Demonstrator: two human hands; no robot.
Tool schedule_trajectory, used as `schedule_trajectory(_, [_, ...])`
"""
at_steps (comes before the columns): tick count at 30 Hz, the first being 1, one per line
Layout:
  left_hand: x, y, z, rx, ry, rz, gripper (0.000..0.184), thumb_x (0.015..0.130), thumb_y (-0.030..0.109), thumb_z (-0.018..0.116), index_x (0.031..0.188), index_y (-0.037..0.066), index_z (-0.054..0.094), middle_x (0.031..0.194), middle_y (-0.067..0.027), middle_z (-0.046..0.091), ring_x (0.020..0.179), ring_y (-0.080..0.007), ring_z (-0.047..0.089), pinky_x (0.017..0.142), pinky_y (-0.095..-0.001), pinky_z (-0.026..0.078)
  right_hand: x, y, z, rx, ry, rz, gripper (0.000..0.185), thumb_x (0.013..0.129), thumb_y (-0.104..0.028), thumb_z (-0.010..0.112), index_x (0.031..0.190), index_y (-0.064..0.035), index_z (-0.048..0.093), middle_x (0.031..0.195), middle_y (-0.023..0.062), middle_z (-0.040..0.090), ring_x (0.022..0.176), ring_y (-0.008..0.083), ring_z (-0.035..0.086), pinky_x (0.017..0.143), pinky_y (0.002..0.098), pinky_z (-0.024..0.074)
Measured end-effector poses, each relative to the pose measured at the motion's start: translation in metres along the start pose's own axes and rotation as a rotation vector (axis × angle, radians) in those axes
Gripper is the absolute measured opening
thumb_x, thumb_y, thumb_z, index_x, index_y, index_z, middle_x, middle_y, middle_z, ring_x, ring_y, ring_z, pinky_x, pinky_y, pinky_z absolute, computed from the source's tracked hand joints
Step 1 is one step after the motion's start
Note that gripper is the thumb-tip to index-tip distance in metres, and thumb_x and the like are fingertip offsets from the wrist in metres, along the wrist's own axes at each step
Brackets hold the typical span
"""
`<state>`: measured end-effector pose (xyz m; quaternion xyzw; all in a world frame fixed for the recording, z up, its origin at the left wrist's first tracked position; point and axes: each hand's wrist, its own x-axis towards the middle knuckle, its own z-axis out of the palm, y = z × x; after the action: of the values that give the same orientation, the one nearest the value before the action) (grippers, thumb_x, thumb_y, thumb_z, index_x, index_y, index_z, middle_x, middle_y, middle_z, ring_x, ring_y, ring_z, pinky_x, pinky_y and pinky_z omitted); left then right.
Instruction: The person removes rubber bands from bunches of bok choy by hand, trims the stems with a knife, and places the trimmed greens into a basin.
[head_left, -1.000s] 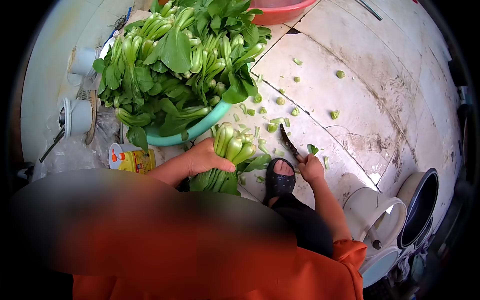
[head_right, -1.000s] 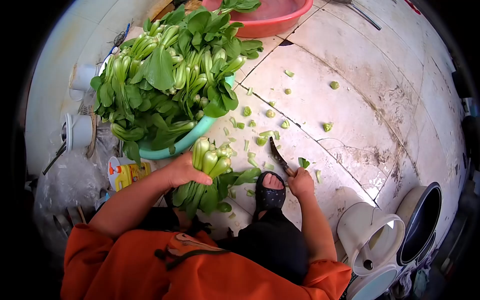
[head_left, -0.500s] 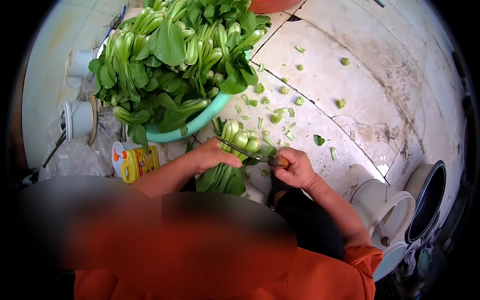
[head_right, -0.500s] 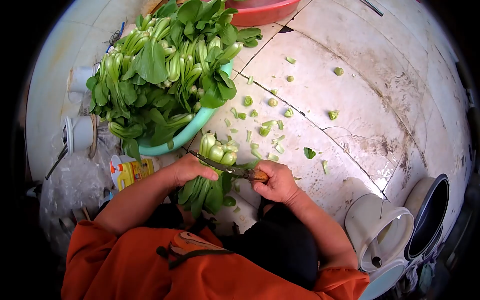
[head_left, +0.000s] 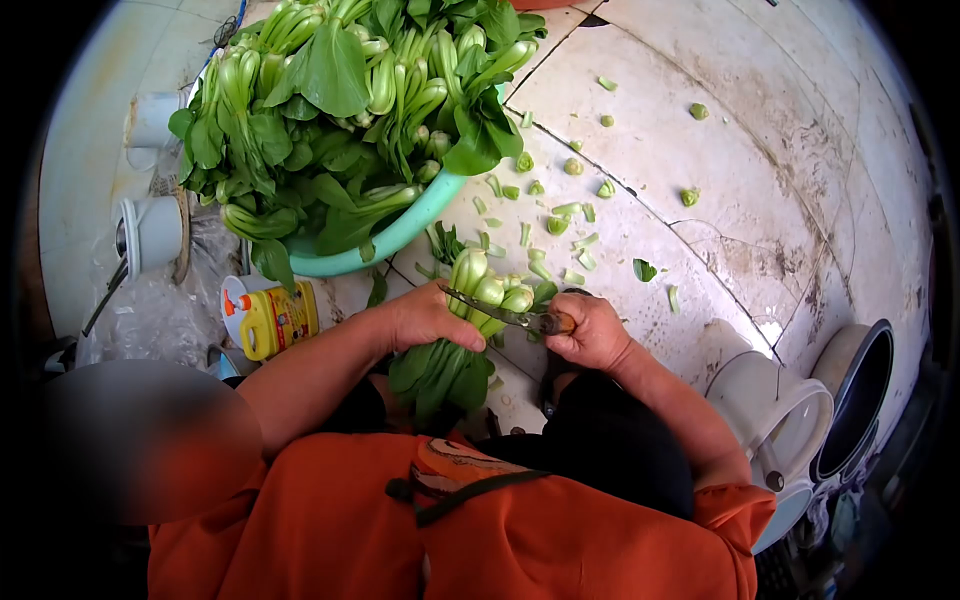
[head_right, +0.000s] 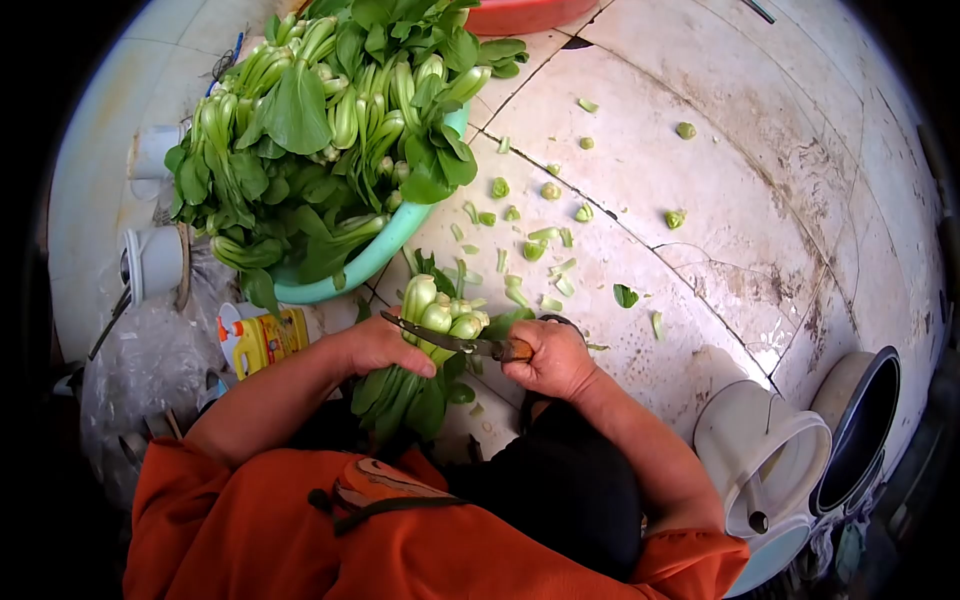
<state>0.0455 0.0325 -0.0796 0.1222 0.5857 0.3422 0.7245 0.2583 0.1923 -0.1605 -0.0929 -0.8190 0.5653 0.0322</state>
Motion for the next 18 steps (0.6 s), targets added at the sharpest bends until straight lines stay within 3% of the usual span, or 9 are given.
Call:
schedule_trajectory(2, [-0.002,0.001,0.002,-0.005,0.003,0.002,0.050,0.066,0.009,0.079,0.113,0.003,0.061,0.097,-0.0033,0.063,0.089,-0.0149,0.060,0.080,-0.0311,0.050,-0.003,0.008,0.006,-0.065,0.041,0.071,0.025,0.072,-0.026,0.070,0.079,-0.0084,0.053,0.069,0.0117,0.054,0.066,0.0349,0.057,0.058,0.0407,0.0459])
schedule_trajectory(6, [-0.002,0.001,0.006,0.001,-0.019,0.099,0.057,0.066,0.012,0.080,0.117,0.004,0.058,0.100,-0.0026,0.061,0.092,-0.0140,0.058,0.083,-0.0305,0.049,-0.002,0.014,0.008,-0.045,0.061,0.017,0.026,0.072,-0.027,0.070,0.078,-0.0084,0.053,0.069,0.0125,0.055,0.065,0.0356,0.057,0.057,0.0414,0.0460])
schedule_trajectory(9, [-0.002,0.000,0.007,-0.044,-0.011,0.057,0.061,0.066,0.012,0.080,0.122,0.004,0.055,0.103,-0.0028,0.061,0.094,-0.0140,0.057,0.086,-0.0306,0.048,-0.001,0.019,0.008,-0.041,0.051,0.027,0.024,0.072,-0.029,0.068,0.077,-0.0113,0.052,0.070,0.0106,0.057,0.068,0.0352,0.059,0.060,0.0438,0.0481])
schedule_trajectory(18, [-0.018,0.005,0.013,-0.122,0.051,0.074,0.067,0.064,0.008,0.080,0.126,0.004,0.053,0.110,-0.0042,0.061,0.102,-0.0159,0.057,0.092,-0.0323,0.046,-0.020,0.049,0.023,0.168,0.063,0.067,0.022,0.067,-0.020,0.069,0.073,-0.0097,0.051,0.066,0.0093,0.050,0.067,0.0327,0.051,0.062,0.0402,0.0427])
